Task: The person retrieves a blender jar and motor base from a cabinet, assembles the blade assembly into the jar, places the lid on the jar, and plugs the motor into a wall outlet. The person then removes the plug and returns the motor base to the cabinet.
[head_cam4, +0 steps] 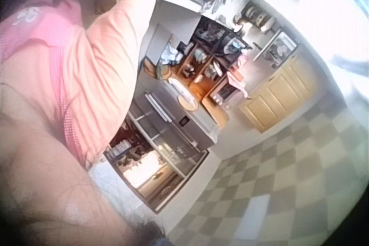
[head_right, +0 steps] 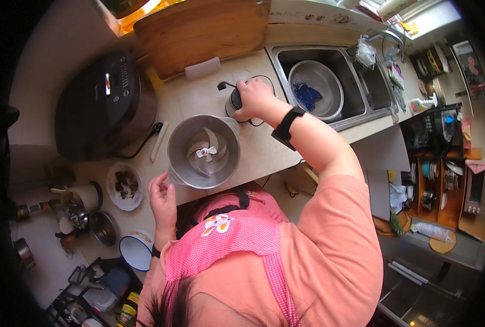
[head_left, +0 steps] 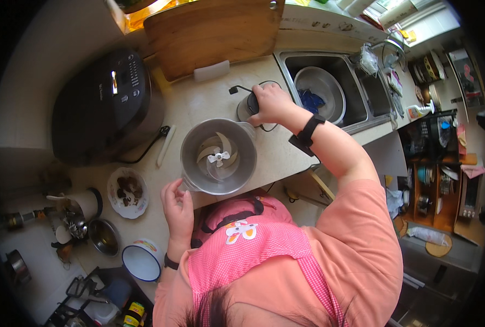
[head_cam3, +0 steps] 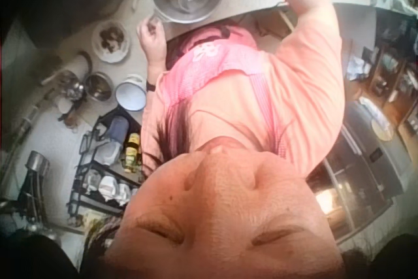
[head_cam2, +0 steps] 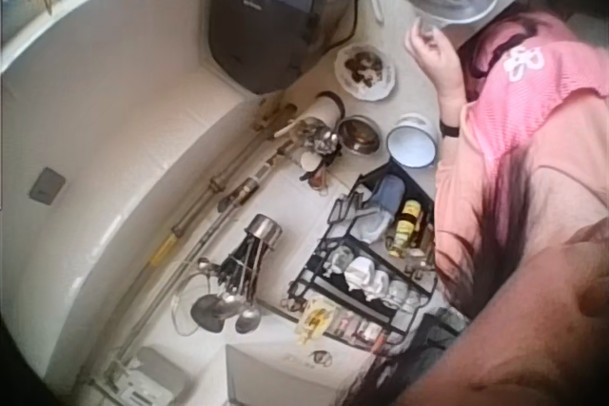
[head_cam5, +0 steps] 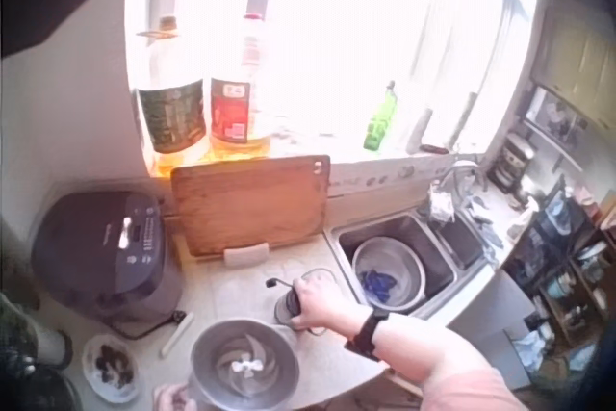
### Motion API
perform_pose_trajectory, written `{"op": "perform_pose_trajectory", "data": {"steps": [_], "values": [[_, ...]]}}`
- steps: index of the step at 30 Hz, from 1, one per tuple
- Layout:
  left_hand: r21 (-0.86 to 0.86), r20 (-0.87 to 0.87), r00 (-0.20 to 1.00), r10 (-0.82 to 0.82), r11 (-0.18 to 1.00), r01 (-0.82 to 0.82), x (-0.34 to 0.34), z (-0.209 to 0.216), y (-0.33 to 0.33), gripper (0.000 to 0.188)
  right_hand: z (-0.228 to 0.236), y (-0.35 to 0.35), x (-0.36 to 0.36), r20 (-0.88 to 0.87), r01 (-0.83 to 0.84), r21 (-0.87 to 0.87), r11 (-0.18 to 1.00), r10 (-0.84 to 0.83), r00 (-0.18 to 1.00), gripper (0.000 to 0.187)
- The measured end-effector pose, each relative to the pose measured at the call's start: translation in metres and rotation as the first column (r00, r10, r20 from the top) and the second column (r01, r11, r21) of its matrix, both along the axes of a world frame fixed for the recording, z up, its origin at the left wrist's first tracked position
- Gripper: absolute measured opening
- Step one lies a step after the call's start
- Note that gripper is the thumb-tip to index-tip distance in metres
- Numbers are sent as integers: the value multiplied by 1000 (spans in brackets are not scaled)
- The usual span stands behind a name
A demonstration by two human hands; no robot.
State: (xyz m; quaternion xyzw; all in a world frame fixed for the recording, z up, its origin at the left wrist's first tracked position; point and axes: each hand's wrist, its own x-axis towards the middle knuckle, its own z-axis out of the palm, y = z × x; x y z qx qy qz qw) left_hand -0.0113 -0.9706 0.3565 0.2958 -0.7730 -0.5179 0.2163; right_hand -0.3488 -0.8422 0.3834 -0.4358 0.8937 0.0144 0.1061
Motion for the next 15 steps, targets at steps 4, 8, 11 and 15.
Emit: {"op": "perform_pose_trajectory", "data": {"steps": [4,8,11,15], "values": [[31,-5,1000,-21,999,21,2,-2,2,34,-7,-8,-24,191,221,-50,974,-208,959,88],[30,26,999,-47,998,46,10,-5,2,32,-15,-9,-56,334,390,-86,917,-343,878,75],[73,13,996,-90,993,89,15,-2,-1,32,-23,9,-47,179,425,-333,842,-386,905,61],[64,130,975,-182,982,175,21,17,0,34,-23,47,23,244,352,-917,191,-428,870,30]]}}
